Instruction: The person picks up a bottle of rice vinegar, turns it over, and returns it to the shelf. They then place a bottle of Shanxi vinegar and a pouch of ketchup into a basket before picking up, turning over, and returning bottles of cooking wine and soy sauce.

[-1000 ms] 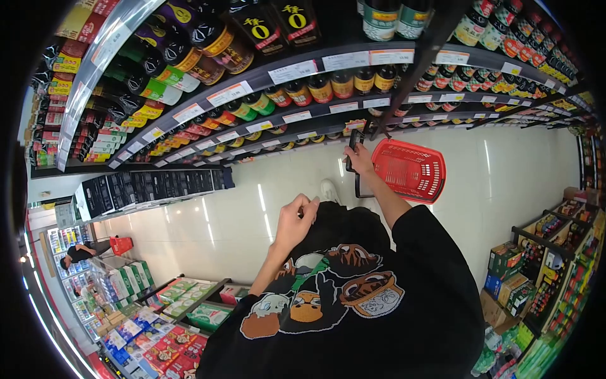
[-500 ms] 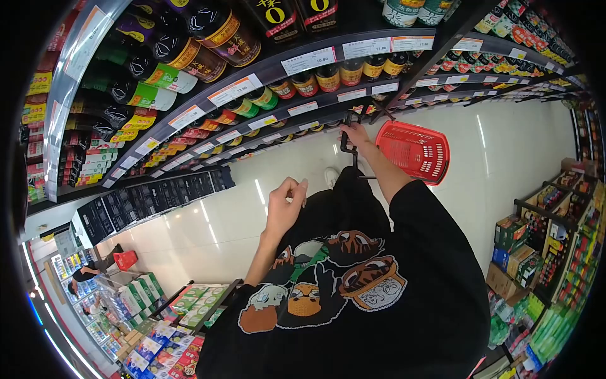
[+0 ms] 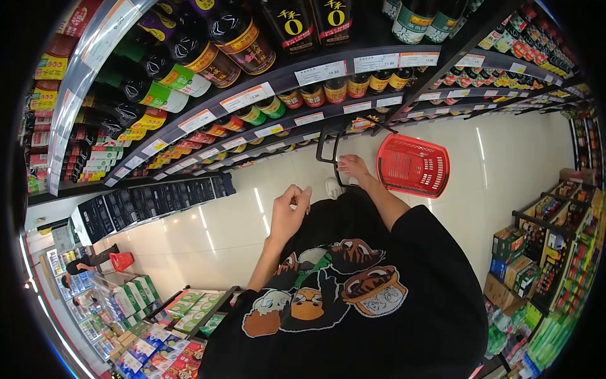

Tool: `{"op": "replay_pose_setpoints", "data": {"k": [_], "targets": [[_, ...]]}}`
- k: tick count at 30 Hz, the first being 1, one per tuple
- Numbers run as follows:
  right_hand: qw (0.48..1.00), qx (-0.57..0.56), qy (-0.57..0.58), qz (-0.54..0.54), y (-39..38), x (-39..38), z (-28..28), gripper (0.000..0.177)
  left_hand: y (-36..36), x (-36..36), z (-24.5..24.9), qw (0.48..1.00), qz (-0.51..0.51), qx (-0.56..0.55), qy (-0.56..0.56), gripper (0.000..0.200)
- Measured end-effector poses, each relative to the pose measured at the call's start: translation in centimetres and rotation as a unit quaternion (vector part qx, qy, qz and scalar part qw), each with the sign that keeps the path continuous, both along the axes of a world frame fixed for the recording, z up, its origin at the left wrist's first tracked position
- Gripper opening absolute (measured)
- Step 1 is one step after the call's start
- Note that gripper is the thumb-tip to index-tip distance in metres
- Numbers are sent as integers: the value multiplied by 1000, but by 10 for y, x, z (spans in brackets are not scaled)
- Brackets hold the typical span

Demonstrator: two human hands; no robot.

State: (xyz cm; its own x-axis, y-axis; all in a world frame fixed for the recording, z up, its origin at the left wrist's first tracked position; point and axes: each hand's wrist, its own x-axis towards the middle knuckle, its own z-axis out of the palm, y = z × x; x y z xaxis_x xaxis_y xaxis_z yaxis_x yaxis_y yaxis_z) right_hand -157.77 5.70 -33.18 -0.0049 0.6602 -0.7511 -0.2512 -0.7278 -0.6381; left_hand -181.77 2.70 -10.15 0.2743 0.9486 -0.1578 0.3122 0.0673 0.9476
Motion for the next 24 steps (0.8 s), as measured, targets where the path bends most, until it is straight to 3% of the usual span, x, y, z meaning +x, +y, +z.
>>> {"op": "replay_pose_setpoints", "data": {"k": [8,14,21,24], "targets": [[999,45,5,14,-28,16,28,42,-8,8,12,1000,17,-23,1,33],[989,146,29,22,-12,17,116,34,21,11,36,998,55,14,-10,33],[963,259,66,39,3,18,180,28,82,15,92,970,113,196,-93,13],[953,285,87,47,3,14,212,27,118,19,121,945,122,301,-28,26]]}}
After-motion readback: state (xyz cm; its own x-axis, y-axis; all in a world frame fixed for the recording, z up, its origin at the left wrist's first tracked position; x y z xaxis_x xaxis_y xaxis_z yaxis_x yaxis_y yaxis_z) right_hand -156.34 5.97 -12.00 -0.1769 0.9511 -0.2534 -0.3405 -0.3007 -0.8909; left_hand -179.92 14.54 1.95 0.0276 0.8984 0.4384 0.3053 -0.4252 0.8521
